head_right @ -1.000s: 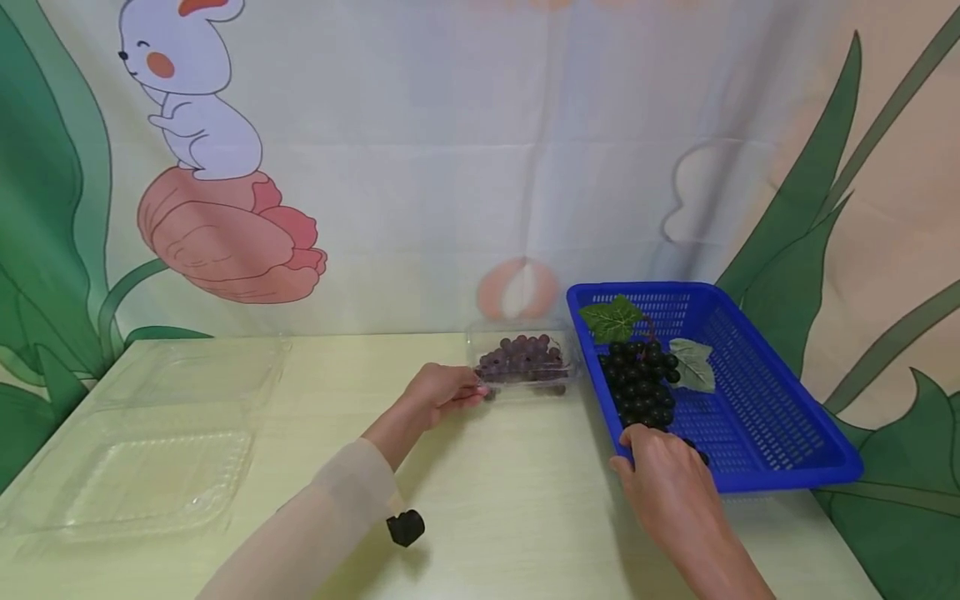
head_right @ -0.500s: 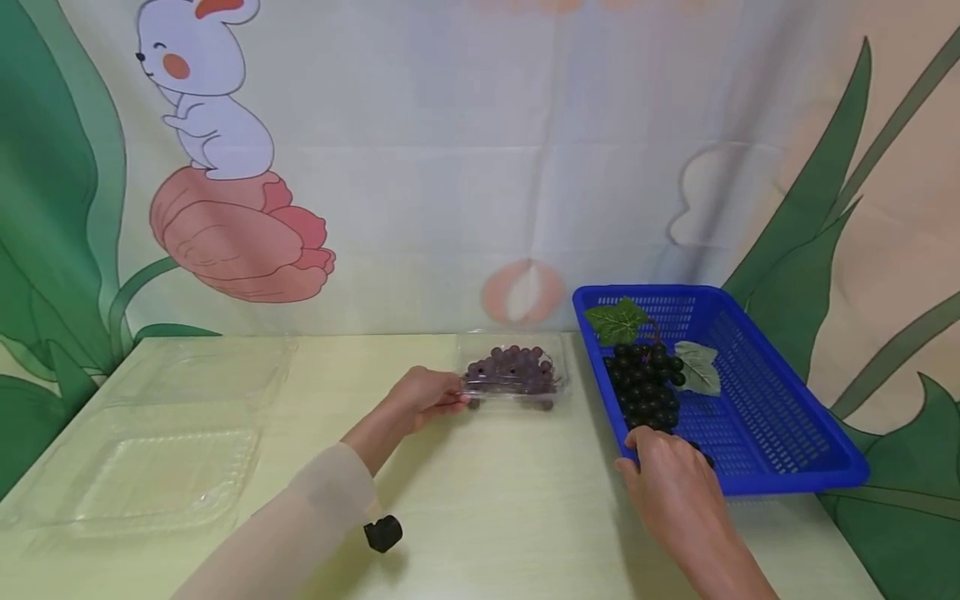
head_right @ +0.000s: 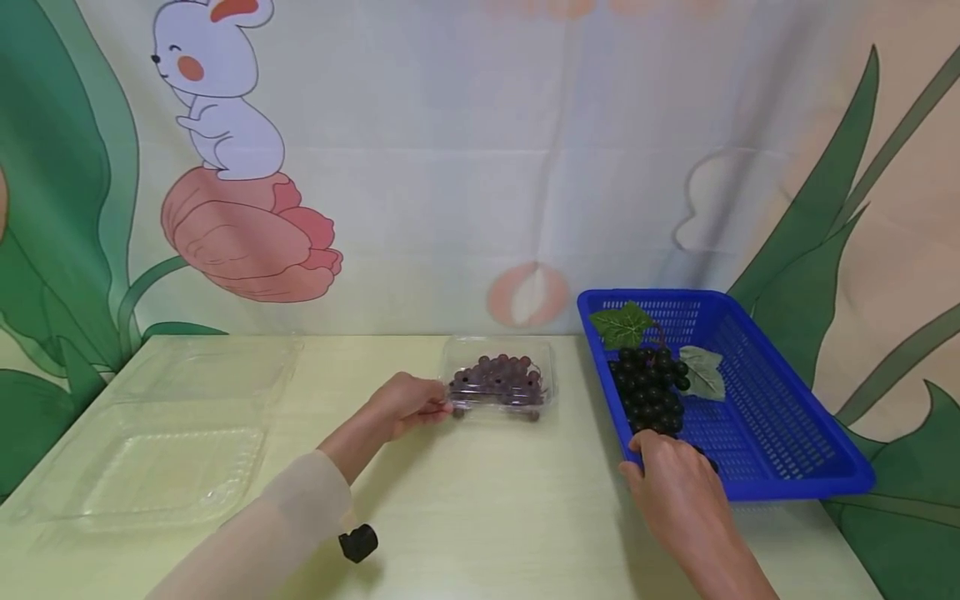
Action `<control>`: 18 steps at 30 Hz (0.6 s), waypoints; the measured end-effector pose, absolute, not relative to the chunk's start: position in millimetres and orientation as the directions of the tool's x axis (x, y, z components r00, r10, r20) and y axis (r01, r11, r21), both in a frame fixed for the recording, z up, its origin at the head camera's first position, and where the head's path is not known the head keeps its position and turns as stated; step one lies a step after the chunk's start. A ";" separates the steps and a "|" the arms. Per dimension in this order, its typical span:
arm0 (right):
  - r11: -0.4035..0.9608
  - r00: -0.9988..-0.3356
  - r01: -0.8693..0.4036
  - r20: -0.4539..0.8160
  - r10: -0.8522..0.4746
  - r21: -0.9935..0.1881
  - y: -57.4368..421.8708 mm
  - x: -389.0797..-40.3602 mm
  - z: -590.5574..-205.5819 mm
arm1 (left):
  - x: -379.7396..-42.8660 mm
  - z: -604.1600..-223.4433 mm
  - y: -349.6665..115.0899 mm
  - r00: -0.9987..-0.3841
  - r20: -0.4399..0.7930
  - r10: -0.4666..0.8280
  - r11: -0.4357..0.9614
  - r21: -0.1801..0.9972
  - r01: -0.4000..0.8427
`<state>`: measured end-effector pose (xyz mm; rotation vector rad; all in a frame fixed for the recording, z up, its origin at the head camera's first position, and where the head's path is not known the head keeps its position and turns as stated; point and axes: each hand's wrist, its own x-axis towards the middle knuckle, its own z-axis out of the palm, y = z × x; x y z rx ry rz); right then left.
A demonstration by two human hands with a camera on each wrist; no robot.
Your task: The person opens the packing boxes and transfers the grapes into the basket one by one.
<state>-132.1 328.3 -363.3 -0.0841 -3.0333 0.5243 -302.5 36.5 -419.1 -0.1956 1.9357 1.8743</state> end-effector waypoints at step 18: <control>0.949 -0.997 0.043 0.052 0.062 -0.314 325.8 -132.3 -364.7 | -290.2 -416.8 16.6 -0.898 -0.390 0.204 0.102 0.921 -0.376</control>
